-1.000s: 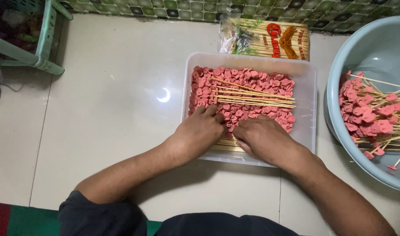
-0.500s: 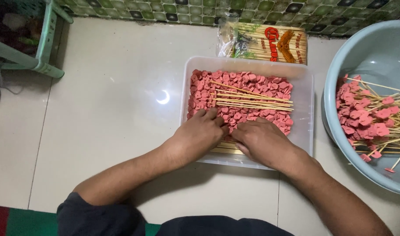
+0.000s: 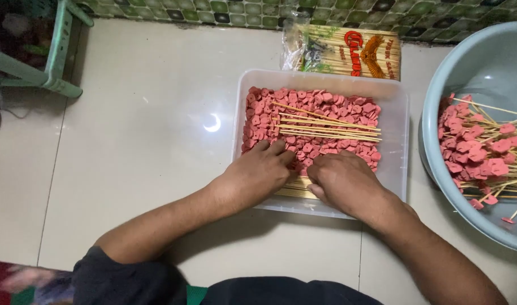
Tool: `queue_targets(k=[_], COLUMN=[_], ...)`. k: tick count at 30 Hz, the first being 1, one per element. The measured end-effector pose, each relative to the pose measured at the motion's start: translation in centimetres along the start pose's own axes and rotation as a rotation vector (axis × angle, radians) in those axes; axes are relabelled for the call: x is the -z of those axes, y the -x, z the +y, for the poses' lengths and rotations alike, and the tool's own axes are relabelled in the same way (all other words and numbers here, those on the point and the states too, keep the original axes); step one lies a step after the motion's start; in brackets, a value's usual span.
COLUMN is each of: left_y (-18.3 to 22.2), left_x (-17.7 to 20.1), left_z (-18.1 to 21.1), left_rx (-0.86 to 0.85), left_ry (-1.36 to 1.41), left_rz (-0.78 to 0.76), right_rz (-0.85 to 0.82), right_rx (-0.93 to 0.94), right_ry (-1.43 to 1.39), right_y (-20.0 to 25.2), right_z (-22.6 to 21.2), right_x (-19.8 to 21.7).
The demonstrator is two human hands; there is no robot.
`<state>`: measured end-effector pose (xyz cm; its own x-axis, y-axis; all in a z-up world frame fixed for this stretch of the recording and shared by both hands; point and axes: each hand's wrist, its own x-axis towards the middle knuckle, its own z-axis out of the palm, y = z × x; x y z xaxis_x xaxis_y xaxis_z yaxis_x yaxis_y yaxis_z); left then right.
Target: The person is threading small, heart-shaped pieces of pink processed meat onto wooden skewers, placing the finished skewers into a large basin.
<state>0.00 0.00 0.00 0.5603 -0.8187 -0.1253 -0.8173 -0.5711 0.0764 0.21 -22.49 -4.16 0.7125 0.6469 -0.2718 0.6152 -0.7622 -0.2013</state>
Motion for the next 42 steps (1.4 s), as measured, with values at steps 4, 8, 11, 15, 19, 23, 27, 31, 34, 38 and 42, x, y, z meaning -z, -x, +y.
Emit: queue_targets(k=[4,8,11,15,19,23,27,31,34,38,42], left_y=[-0.2,-0.4,-0.2,-0.1,-0.5,-0.6,-0.6,-0.6,-0.6,-0.8,-0.5], left_x=[-1.2,-1.2,-1.4,-0.5,-2.1,-2.3,-2.0,-2.3,-2.4,-2.2,-2.5], left_z=[-0.2,-0.3,-0.3,-0.2,-0.5,-0.7,-0.8,-0.9,-0.9,-1.2,-0.9], left_rx=[0.003,0.006,0.008,0.016,0.014,0.009,-0.003,-0.006,-0.011,-0.014,-0.001], left_ry=[0.001,0.006,0.005,0.008,0.006,0.035,0.028,0.023,0.031,0.014,0.048], left_rz=[0.011,0.017,0.048,0.097,0.135,0.128,0.154,0.153,0.152,0.154,0.113], right_rz=[0.000,-0.003,-0.008,-0.002,-0.004,-0.003,-0.001,-0.006,-0.011,0.004,-0.001], right_rx=[-0.003,-0.008,-0.006,0.024,0.037,0.046,0.053,0.054,0.068,0.056,0.063], right_ry=[-0.001,-0.006,-0.011,-0.024,-0.016,-0.026,-0.020,-0.046,-0.005,-0.012,-0.008], right_y=[-0.1,0.0,0.0,0.1,0.0,-0.1,-0.4,-0.4,-0.5,-0.6,-0.4], right_z=[-0.2,-0.4,-0.5,-0.6,-0.4,0.0,0.4,0.6,0.7,0.8,0.5], right_x=[0.4,0.7,0.8,1.2,0.9,0.0,-1.0,-1.1,-1.5,-0.8,-1.2])
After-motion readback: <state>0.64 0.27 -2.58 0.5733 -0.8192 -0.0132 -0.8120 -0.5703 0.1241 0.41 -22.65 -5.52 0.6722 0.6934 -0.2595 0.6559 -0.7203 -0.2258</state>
